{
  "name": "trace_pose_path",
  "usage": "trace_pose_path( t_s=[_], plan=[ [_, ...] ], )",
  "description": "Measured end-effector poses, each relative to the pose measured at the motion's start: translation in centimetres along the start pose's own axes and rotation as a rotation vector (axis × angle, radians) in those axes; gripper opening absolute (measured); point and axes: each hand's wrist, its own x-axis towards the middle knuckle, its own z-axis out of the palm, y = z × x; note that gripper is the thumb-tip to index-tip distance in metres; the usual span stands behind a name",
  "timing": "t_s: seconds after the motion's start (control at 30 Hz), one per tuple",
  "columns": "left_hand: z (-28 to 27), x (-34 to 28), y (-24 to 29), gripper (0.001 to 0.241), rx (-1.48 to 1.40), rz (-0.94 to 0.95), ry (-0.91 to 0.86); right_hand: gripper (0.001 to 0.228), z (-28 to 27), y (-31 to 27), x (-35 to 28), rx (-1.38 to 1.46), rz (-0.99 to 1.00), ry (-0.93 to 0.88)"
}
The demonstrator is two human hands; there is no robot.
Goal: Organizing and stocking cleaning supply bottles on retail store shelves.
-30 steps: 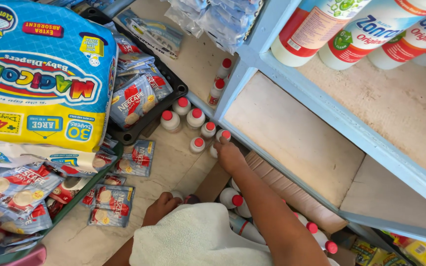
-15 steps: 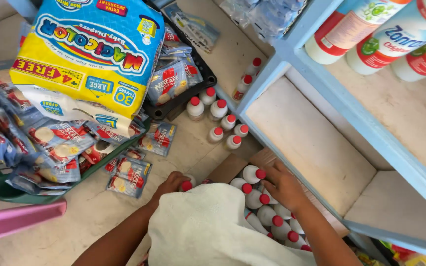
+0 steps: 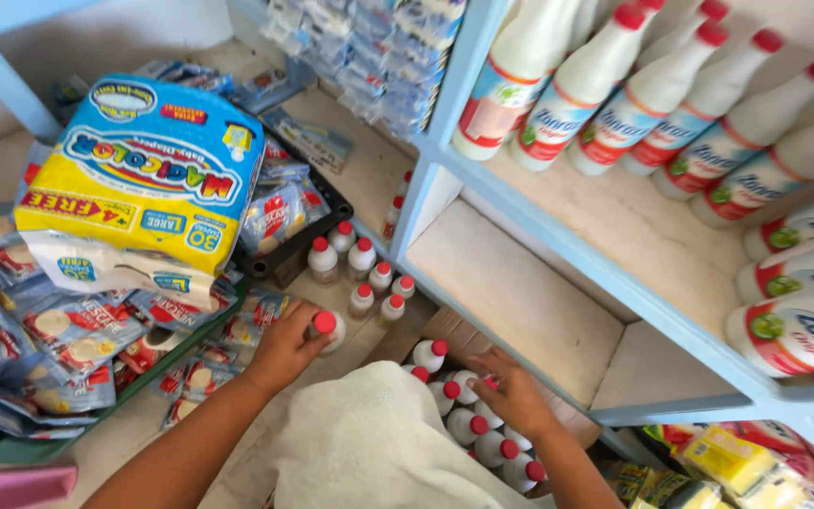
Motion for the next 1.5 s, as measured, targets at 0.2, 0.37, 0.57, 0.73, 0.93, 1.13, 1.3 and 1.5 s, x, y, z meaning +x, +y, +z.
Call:
trace_pose_path(
  t_s=[0.2, 0.37, 0.57, 0.73, 0.93, 1.13, 1.3, 1.5],
  plan=[
    [-0.3, 4.7, 11.3, 0.035, -0.154, 0.389, 0.131, 0.055, 0.5, -3.6, -1.4, 0.007, -0.121, 0.114],
    [2.6, 5.2, 20.2, 0.030, -0.305, 0.437, 0.002, 0.078, -1.5, -8.1, -2.8, 0.095, -0.242, 0.288],
    [6.6, 4.9, 25.7, 0.029, -0.452, 0.411, -0.165, 0.065, -4.4, -8.1, -4.8, 0.243, -0.172, 0.413],
    [9.7, 4.7, 26.8, 0.043, -0.457, 0.390, -0.136, 0.060, -5.4, -5.5, -4.9, 0.324, -0.224, 0.574],
    [13.4, 5.3, 28.4, 0.060, -0.386, 0.510, -0.147, 0.052, -10.6, -8.2, -5.3, 0.181, -0.225, 0.915],
    [15.3, 8.0, 32.0, 0.081, -0.271, 0.586, -0.039, 0.052, -15.2, -10.4, -3.0, 0.078, -0.188, 1.035],
    [17.3, 12.1, 32.4, 0.093, -0.139, 0.461, -0.062, 0.049, -18.3, -9.8, 1.6, 0.130, -0.139, 0.994],
    [18.4, 16.5, 30.9, 0.093, -0.155, 0.465, -0.068, 0.037, -19.4, -6.3, 8.7, 0.072, -0.146, 0.992]
  ],
)
